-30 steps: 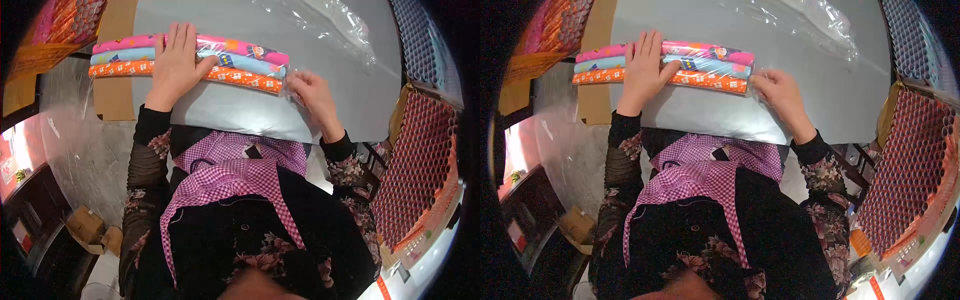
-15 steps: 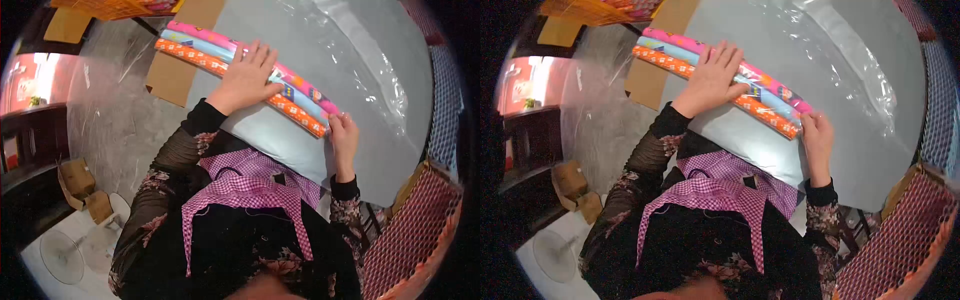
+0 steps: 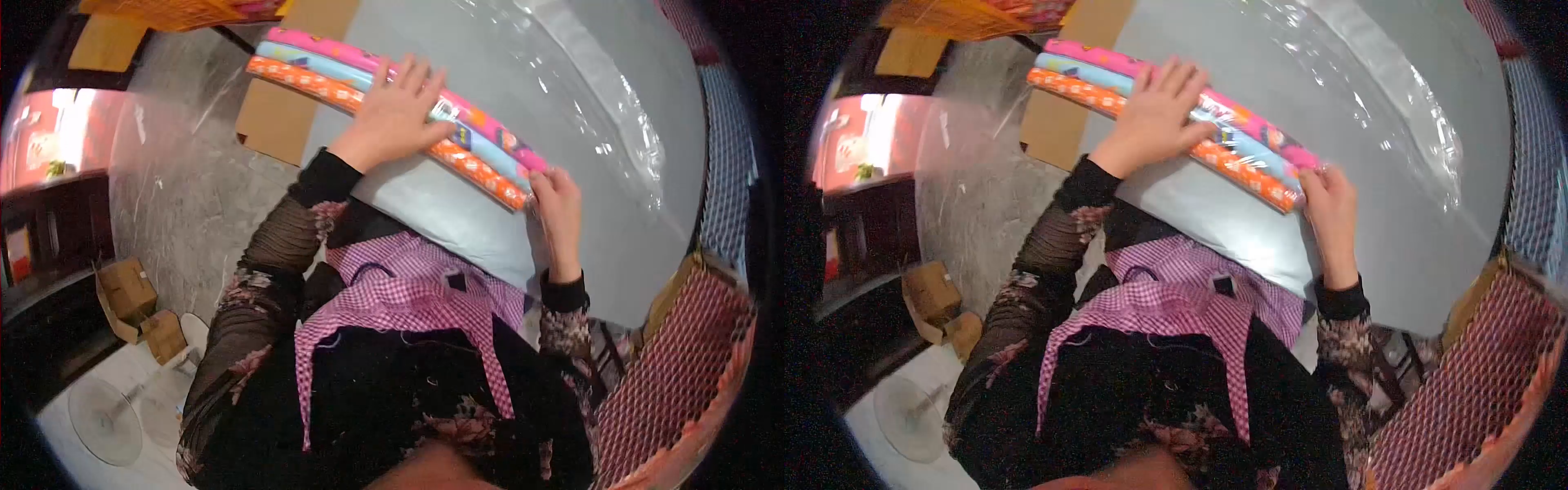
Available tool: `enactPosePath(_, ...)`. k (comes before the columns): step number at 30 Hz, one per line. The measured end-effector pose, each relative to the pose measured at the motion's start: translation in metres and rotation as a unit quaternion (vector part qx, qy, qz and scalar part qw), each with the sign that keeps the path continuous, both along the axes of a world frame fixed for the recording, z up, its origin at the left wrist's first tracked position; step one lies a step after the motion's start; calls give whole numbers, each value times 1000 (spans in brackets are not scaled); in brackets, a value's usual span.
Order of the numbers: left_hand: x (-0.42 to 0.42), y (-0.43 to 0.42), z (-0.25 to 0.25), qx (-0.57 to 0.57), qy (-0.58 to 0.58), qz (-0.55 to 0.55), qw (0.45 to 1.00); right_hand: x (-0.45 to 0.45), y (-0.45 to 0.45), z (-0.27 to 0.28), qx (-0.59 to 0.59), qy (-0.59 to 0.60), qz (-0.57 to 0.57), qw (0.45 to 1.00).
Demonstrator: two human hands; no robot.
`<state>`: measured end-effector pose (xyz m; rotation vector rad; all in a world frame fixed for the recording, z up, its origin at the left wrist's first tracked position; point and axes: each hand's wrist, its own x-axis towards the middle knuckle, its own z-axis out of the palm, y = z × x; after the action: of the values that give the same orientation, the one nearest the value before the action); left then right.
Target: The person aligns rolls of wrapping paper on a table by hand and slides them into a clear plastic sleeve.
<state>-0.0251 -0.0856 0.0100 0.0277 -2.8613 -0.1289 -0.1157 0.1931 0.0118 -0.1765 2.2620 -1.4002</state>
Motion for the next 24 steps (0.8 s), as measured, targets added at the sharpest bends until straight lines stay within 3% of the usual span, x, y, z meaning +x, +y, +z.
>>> enactPosePath(3, 0, -4, -9, -19, 14, -15, 1000, 4, 0, 5, -30, 32, 15, 999)
enactPosePath(5, -2, -8, -11, -20, 1, -8, 1000, 4, 5, 2, -43, -36, -3, 998)
enactPosePath(8, -2, -10, -15, -47, 17, -13, 999, 8, 11, 4, -17, -43, -1, 999)
enactPosePath(12, -2, -6, -8, -21, -12, -1, 1000, 3, 15, -4, -41, -65, 74, 994)
enactPosePath(20, 2, -3, -2, 22, 3, -1, 1000, 5, 0, 6, -31, -112, 16, 993)
enactPosePath(22, 3, 1, 0, 3, 19, 4, 1000, 4, 4, 7, -97, -193, -12, 976)
enactPosePath(24, 3, 1, 2, 27, 4, 3, 1000, 3, -1, 11, -85, -195, -13, 977)
